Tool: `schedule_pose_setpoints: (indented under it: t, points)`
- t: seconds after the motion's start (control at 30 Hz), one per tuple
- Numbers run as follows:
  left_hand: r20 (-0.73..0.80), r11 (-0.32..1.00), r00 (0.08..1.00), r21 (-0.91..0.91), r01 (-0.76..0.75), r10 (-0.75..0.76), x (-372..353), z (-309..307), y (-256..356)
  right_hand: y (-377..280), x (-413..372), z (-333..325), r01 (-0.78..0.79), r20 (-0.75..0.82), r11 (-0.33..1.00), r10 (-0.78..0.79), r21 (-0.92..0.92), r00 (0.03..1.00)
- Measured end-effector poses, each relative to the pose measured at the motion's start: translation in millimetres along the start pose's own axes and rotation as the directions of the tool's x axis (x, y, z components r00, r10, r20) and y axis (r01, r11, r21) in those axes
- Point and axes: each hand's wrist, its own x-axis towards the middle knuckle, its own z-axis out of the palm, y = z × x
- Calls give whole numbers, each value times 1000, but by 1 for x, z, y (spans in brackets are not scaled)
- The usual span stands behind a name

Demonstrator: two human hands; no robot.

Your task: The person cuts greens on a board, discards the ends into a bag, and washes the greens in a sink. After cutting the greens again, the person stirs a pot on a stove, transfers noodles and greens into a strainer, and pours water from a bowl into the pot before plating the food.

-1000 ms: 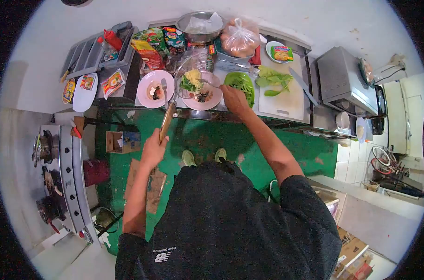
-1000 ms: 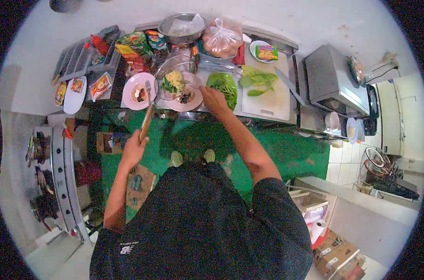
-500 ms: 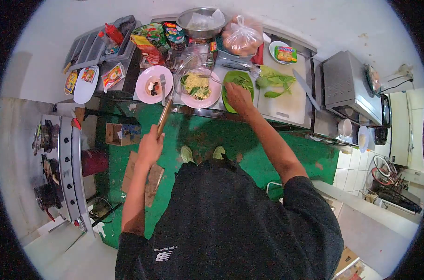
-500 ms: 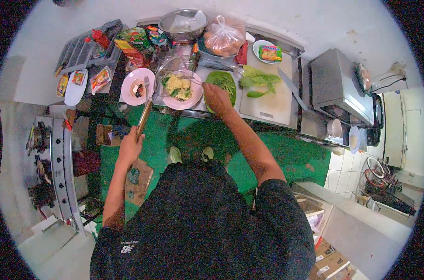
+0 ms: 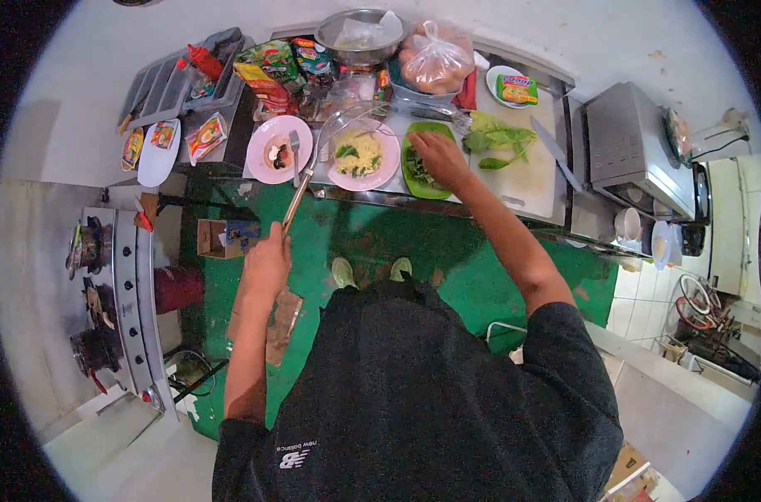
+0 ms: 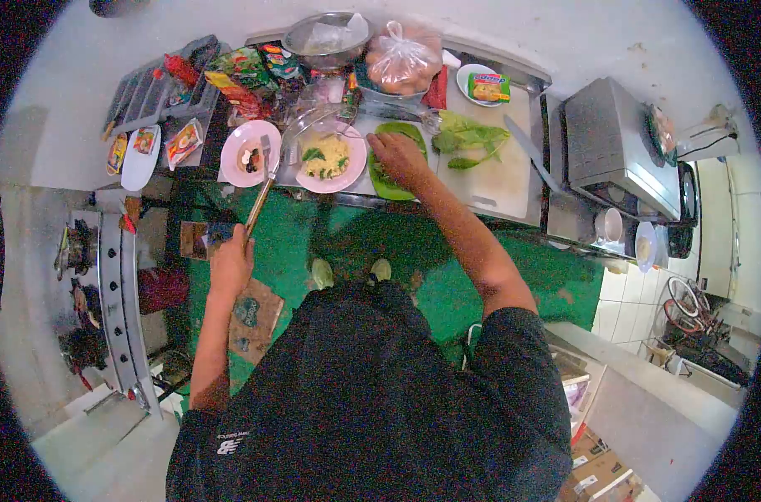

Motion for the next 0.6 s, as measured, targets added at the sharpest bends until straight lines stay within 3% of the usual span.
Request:
schedule_pose_setpoints:
  t: [0.13,0.23,0.3,0.43,0.5,0.6]
  points:
    - [-30,999,999,36,-24,25,-3,-5,3,-3,-5,11,-111,44,991,107,79,993]
    - [-45,998,999,55,-4,6,-4,-9,4,-8,-7,22,-169,11,971,170,166,985]
    - [-61,997,998,82,8,-3,-3,-13,4,-12,-8,28,-192,-137,964,219,184,966]
    - [-56,994,998,105,25,-20,-3,-15,4,-14,-6,40,-275,-114,930,309,243,944]
    - [-63,995,998,103,-1,7,-2,-15,3,-12,-8,54,-382,-167,872,444,304,880]
    - [-63,988,998,156,8,2,-4,-14,2,-9,-17,57,-402,-156,841,480,362,863]
